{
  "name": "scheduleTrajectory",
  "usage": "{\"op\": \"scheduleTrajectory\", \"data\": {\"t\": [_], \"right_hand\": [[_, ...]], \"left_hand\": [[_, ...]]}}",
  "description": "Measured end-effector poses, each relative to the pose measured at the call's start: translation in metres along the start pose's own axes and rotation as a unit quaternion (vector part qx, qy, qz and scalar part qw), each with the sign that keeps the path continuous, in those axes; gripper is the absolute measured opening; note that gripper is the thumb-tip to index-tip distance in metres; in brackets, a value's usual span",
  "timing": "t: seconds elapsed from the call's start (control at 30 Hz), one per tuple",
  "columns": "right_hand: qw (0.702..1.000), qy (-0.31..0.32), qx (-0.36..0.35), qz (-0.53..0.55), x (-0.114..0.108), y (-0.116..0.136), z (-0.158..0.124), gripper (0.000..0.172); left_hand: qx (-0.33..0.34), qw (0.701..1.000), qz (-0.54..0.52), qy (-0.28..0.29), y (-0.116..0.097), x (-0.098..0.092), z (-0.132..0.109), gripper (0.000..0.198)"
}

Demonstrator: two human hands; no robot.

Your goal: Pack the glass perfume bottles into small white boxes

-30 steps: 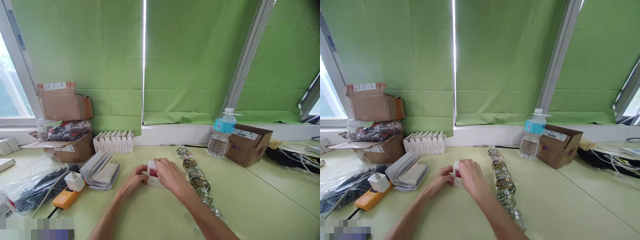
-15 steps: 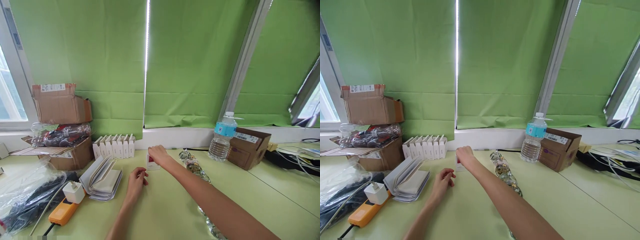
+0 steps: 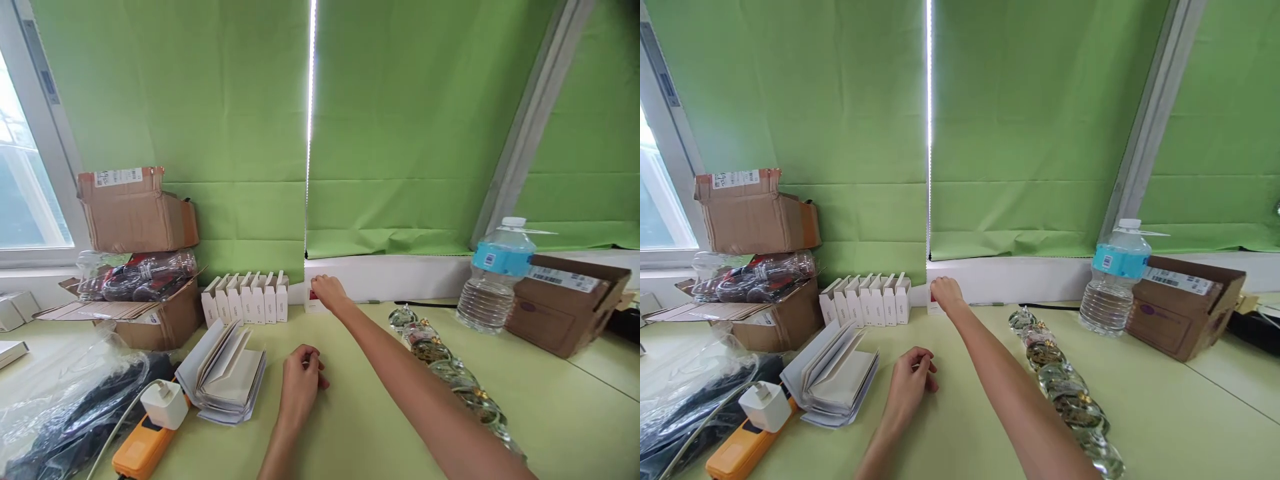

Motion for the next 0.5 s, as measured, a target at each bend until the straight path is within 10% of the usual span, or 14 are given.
{"op": "scheduleTrajectory", "data": {"t": [0.5], "right_hand": [[0.986,0.006,0.019,0.167,0.003,0.050,0.003,0.032]], "left_hand": [[0.005,1.000,-0.005,0.001,0.000,-0.001,0.001,0.022]]}}
Point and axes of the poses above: each hand's wrist, its own z-axis towards the middle knuckle, its own x-axis out of the palm, y = z × x, the point moved 8 cm from there along z, towards the middle knuckle, and after that the axes turned 2 degrees about y, right-handed, at the moved point
